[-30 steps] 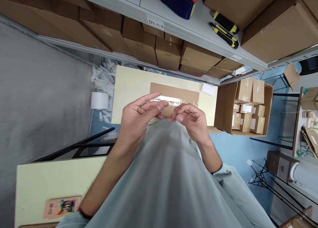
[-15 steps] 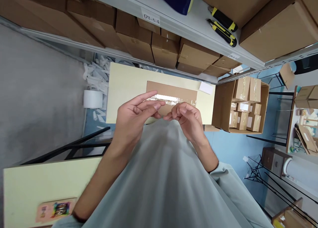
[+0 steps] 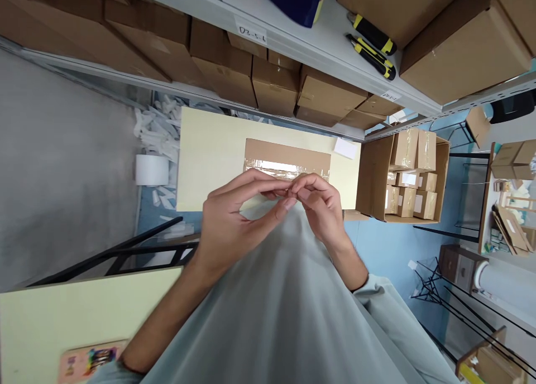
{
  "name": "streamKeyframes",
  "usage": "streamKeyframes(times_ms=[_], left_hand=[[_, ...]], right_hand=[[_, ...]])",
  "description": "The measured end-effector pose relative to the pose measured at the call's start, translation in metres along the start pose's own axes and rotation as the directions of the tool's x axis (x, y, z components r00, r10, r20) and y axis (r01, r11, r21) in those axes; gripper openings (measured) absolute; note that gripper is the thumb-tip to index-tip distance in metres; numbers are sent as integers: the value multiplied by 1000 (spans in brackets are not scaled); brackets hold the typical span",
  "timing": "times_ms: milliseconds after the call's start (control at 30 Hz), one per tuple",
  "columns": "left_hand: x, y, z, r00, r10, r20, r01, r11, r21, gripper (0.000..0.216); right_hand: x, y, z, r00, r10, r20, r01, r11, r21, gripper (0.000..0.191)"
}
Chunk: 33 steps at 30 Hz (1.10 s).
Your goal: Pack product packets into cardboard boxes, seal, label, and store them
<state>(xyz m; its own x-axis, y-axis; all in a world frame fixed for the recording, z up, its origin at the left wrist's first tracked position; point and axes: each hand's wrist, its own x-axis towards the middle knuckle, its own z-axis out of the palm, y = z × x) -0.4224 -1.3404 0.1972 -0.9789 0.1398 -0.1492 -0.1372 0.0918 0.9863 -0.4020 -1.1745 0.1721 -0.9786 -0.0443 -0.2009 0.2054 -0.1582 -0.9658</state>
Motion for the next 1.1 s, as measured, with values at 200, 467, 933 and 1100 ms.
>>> streamKeyframes(times_ms=[200, 467, 933, 1100], left_hand=[[-2, -1, -2, 999, 38, -29, -36, 998, 50, 13], [-2, -4, -3, 999, 23, -45, -19, 996, 82, 12], [-8, 0, 1, 992, 94, -82, -85, 990, 111, 7], [-10, -1, 1, 991, 102, -86, -82, 973, 214, 5]], right_hand=[[-4, -3, 4, 997, -74, -37, 70, 992, -103, 28], [-6, -5, 3, 998, -54, -45, 49, 993, -104, 22], [-13, -4, 7, 995, -95, -44, 91, 993, -80, 20], [-15, -2, 10, 995, -79, -61, 72, 990, -118, 22]])
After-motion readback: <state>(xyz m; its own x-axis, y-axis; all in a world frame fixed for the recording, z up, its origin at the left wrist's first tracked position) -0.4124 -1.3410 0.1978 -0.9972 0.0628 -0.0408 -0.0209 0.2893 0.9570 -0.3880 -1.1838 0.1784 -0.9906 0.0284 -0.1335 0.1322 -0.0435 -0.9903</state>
